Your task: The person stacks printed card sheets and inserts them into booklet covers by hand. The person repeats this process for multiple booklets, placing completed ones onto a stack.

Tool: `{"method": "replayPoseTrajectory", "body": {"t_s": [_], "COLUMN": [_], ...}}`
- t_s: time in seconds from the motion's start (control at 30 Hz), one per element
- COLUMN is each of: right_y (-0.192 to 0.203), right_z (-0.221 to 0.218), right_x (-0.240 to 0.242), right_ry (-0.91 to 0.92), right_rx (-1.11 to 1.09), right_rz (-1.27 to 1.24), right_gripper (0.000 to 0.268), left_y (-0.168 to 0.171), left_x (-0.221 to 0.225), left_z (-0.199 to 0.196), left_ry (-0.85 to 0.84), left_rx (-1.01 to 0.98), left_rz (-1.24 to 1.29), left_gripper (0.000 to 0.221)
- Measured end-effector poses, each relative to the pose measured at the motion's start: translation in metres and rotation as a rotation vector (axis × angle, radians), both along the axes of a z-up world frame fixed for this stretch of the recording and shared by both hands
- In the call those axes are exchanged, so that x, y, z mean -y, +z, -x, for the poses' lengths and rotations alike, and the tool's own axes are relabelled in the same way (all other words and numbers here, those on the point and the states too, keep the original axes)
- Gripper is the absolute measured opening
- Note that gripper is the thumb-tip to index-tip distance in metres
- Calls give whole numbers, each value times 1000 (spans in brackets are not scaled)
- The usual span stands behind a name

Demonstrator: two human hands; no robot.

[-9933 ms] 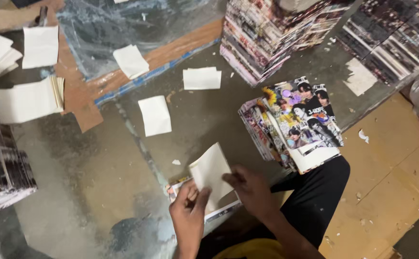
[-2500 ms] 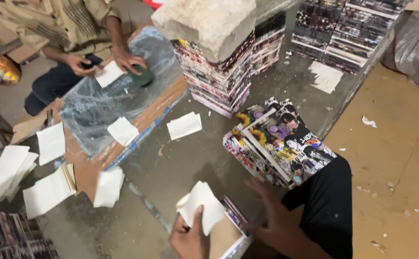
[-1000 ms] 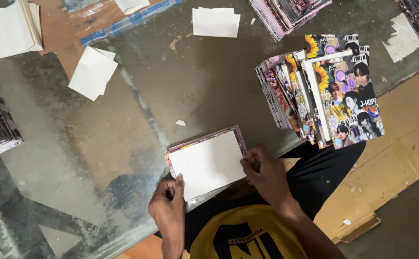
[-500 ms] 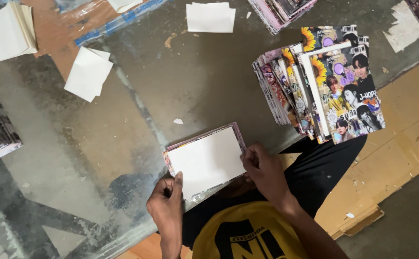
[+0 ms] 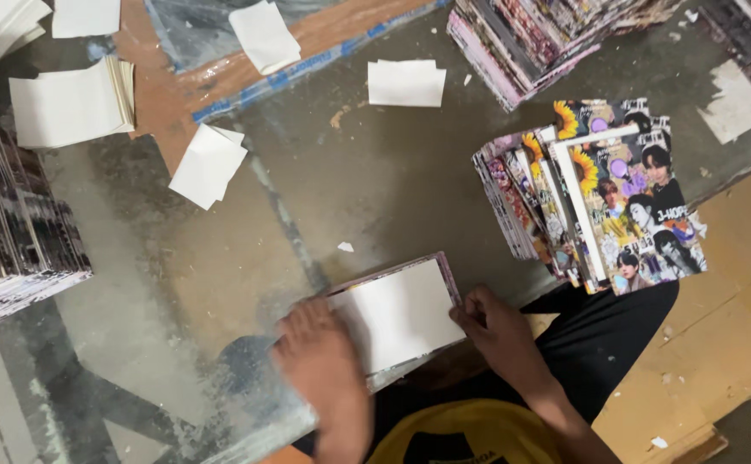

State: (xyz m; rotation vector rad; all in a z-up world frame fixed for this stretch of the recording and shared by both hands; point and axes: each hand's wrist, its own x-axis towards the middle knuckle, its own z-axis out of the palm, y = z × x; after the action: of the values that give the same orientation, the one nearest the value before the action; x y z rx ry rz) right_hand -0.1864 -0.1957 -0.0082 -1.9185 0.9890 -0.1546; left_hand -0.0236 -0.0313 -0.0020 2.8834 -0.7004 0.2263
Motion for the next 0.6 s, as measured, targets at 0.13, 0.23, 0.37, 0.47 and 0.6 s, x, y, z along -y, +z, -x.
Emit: {"method": "replayPoseTrajectory", "body": {"t_s": [0.13,0.23,0.37,0.47,0.6], "right_y": [-10,-9,18,37,25], "right_z": [-4,3,-20,-50,-90], "right_x": [-1,1,7,-13,-36], "right_ry": [51,41,78,130,386], "right_rx": [3,-100,-135,-203,250], "right_rz": [105,65,87,377,357], "right_gripper": [19,26,20,25,57], "left_y": [14,11,-4,-16,-26], "left_x": [66,44,-3,-19,-15], "left_z": [35,32,0,9,3], "left_ry": [-629,-487,-441,-429,-459], "left_rx": [5,-661,-175,-217,-238], "left_rz": [150,-31,158,223,229], "left_gripper": [56,59,62,61,59]}}
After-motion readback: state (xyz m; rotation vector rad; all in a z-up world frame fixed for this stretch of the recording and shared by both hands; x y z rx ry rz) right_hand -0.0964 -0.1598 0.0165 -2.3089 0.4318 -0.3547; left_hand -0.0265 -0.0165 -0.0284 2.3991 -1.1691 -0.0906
